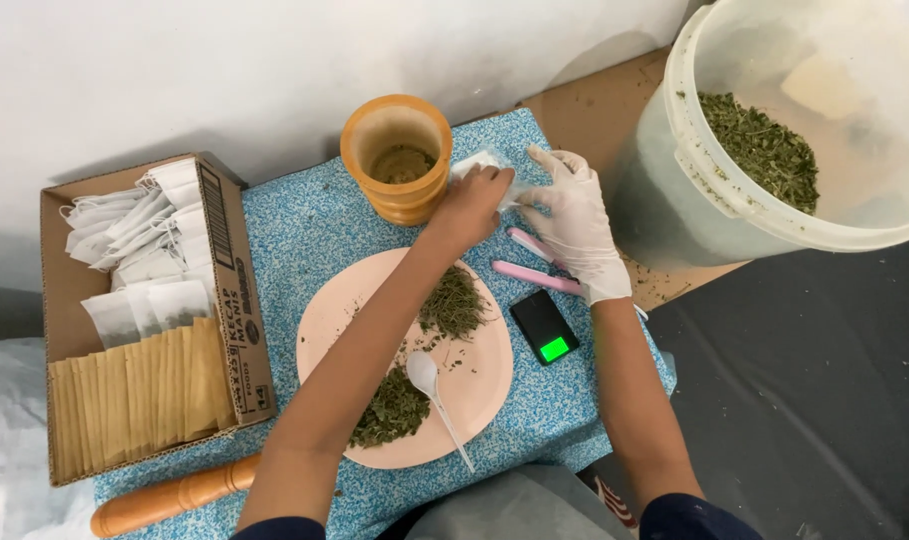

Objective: Filling small filter bags with dried tea leaves using a spoon and weighing them on a digital scale for production.

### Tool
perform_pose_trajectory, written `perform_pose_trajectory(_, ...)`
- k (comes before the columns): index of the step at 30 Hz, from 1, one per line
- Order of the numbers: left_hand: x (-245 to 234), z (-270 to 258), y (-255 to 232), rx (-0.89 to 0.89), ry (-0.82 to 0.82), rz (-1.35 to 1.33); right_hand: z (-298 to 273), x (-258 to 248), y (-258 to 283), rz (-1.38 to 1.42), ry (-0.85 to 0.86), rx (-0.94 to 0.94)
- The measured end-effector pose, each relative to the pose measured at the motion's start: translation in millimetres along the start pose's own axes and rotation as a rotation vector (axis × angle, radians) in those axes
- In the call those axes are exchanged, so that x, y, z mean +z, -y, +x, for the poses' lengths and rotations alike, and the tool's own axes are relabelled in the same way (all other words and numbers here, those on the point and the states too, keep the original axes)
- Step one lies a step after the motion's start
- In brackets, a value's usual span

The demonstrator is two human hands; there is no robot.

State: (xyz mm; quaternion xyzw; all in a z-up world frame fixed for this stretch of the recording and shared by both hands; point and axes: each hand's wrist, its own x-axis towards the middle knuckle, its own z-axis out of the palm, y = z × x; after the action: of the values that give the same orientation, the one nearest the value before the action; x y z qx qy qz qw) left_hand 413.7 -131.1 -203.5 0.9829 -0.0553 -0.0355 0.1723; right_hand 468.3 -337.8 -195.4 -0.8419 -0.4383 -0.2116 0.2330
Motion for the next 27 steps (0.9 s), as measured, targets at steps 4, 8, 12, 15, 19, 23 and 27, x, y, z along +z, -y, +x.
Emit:
perform_pose_trajectory(4,-3.4,-4.4,-0.6,0.003,-0.01,0.032,2.4,-25.2,11.5,0.082,-0.007,0.017)
perform_pose_trajectory(8,-4.1,-5.9,-1.2,-0.004,-0.047,-0.037,4.7,-38.8,16.4,0.145,-0.068,0.021)
perform_pose_trajectory(12,-28.6,-27.1,-13.8,0.032,-0.085,-0.235,10.6,-54.7,31.6,0.264,-0.225,-0.033)
perform_pose_trajectory(15,-62.2,-56.0,-31.1,0.102,-0.136,-0.635,7.8,-51.1,30.5,0.368,-0.254,-0.015)
perform_pose_trajectory(19,-59.2,-90.6,-51.3,-0.029,-0.354,-0.687,8.7,-64.3,55.0,0.447,-0.294,-0.016)
perform_pose_trajectory(23,-81.2,-159.8,-76.1,0.003,-0.617,-0.735,5.8,-83.9,96.4,0.681,-0.24,0.005)
perform_pose_trajectory(27,-103.7,-236.3,-107.0,-0.131,-0.699,-0.777,-13.3,-100.5,158.3,0.888,-0.123,0.184)
